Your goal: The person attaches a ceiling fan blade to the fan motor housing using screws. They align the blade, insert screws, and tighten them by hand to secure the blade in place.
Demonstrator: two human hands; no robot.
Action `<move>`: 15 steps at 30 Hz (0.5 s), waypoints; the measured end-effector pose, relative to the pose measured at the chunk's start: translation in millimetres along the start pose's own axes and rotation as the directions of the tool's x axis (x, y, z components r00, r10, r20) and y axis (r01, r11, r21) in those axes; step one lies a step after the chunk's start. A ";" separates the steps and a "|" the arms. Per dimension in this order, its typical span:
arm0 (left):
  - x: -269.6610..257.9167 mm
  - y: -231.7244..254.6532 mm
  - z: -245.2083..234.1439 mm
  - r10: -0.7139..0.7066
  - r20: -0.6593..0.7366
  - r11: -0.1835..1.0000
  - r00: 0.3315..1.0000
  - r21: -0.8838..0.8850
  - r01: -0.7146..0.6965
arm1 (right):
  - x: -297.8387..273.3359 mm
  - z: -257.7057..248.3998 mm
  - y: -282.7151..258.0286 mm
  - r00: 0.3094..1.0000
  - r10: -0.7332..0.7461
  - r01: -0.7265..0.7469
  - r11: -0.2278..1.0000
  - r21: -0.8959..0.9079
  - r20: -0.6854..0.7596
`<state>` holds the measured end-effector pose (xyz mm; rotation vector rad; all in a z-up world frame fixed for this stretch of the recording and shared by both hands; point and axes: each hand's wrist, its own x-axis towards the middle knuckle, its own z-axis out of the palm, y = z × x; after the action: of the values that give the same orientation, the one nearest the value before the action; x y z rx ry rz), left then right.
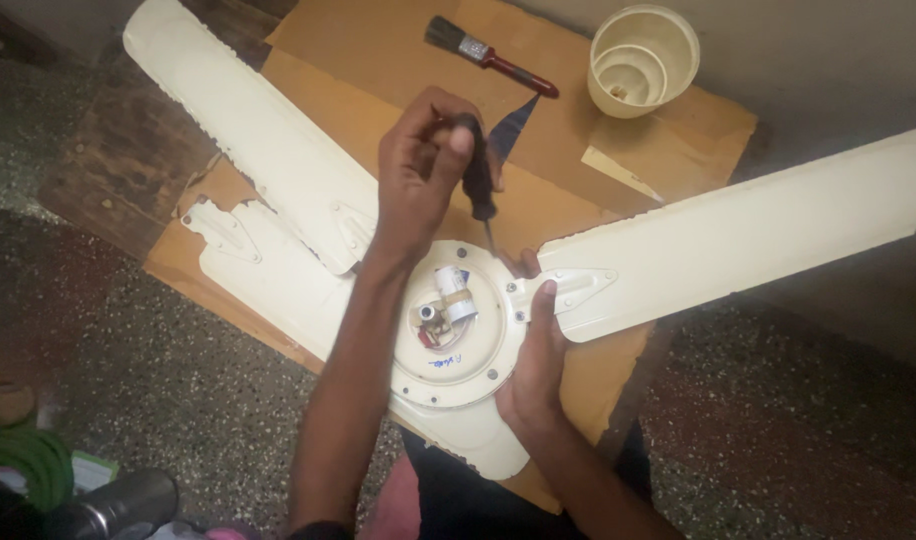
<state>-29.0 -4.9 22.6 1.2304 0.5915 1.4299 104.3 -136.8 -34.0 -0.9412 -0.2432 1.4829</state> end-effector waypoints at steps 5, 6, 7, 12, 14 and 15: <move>-5.7 10.4 4.8 -0.105 0.009 0.982 0.994 0.160 0.102 | -0.8 2.0 -3.3 0.999 0.008 -0.009 0.999 0.033 0.042; -8.4 13.5 6.3 -0.130 0.038 0.977 0.991 0.176 0.121 | -1.7 1.6 -3.7 0.999 0.002 -0.003 1.000 0.028 0.044; -11.5 16.7 7.8 -0.173 0.042 0.971 0.984 0.175 0.163 | -2.5 1.3 -3.8 1.000 0.005 -0.005 1.000 0.007 0.025; -26.6 27.9 18.3 -0.272 0.031 0.920 0.962 0.302 0.250 | -3.4 0.0 -5.9 0.999 0.034 -0.033 0.999 0.027 -0.013; -30.9 27.9 24.0 -0.256 -0.023 0.907 0.966 0.340 0.248 | -2.8 0.3 -6.7 0.999 0.052 -0.051 0.998 0.039 -0.001; -32.2 27.0 26.6 -0.244 -0.050 0.901 0.968 0.357 0.246 | -2.4 0.2 -7.9 0.998 0.059 -0.060 0.997 0.043 0.006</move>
<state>-20.6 -49.2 43.7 1.3806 1.0108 1.1407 109.6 -137.5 -27.8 -0.9175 -0.1876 1.5393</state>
